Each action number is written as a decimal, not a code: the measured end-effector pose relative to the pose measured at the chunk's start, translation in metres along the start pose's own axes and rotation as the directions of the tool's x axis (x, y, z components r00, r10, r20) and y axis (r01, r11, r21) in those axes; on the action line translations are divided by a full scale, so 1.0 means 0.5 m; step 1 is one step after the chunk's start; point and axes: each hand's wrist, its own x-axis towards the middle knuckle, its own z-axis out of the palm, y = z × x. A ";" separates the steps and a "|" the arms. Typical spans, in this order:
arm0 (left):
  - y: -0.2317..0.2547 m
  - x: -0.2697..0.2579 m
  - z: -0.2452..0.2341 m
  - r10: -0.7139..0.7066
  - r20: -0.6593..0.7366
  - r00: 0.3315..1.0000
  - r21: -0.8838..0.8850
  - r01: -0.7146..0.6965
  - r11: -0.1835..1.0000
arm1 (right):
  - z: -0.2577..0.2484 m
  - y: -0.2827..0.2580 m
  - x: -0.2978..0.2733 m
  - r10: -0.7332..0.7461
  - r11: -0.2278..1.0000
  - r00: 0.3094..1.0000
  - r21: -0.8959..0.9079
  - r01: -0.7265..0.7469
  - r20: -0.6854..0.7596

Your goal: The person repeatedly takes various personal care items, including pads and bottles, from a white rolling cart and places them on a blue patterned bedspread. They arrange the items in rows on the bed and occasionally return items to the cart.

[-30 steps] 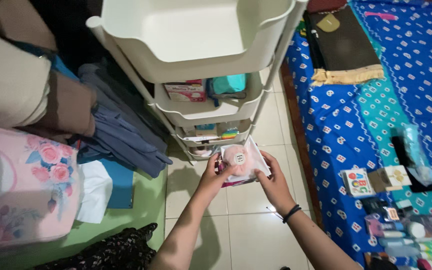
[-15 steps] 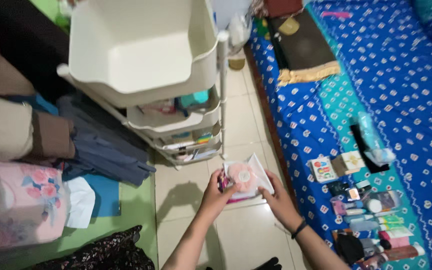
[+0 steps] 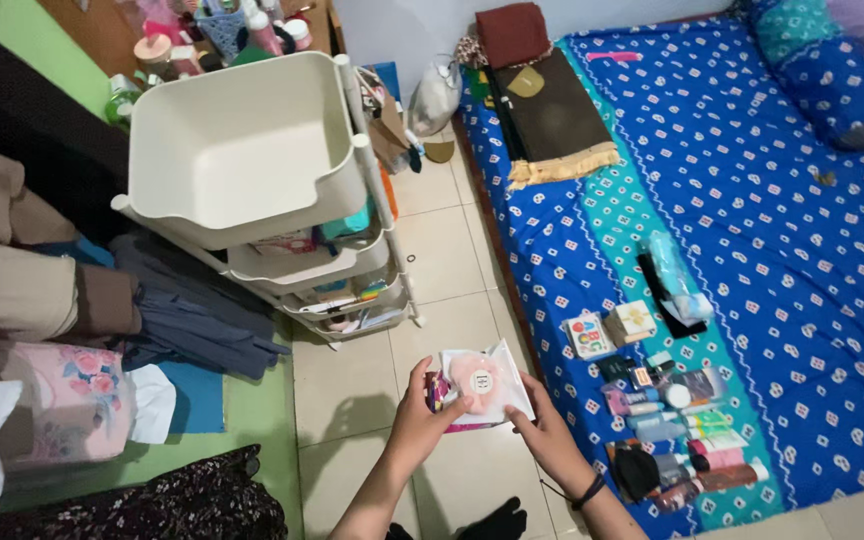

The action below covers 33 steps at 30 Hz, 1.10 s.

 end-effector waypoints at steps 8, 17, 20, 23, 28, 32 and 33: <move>0.041 -0.036 0.096 0.024 0.028 0.999 0.069 -0.026 0.997 | -0.093 0.030 -0.053 -0.046 0.994 0.997 0.097 0.052 -0.056; 0.041 -0.010 0.166 0.014 0.079 0.997 0.043 -0.017 0.999 | -0.164 -0.032 -0.075 -0.066 0.992 0.997 0.107 0.070 -0.036; 0.049 0.032 0.172 0.026 0.114 0.993 0.058 -0.033 0.998 | -0.176 -0.062 -0.062 -0.068 0.988 0.996 0.132 0.075 -0.056; 0.061 0.086 0.164 0.020 0.157 0.987 0.032 -0.025 0.999 | -0.172 -0.092 -0.034 -0.066 0.984 0.993 0.156 0.081 -0.102; 0.100 0.195 0.145 0.075 0.251 0.965 0.030 -0.085 0.996 | -0.168 -0.124 0.036 -0.027 0.982 0.985 0.177 0.058 -0.172; 0.141 0.281 0.121 0.087 0.318 0.944 0.114 -0.130 0.985 | -0.154 -0.142 0.099 -0.120 0.990 0.964 0.044 0.134 -0.239; 0.150 0.303 0.114 0.099 0.338 0.936 0.124 -0.148 0.981 | -0.149 -0.146 0.114 -0.151 0.989 0.954 -0.036 0.147 -0.260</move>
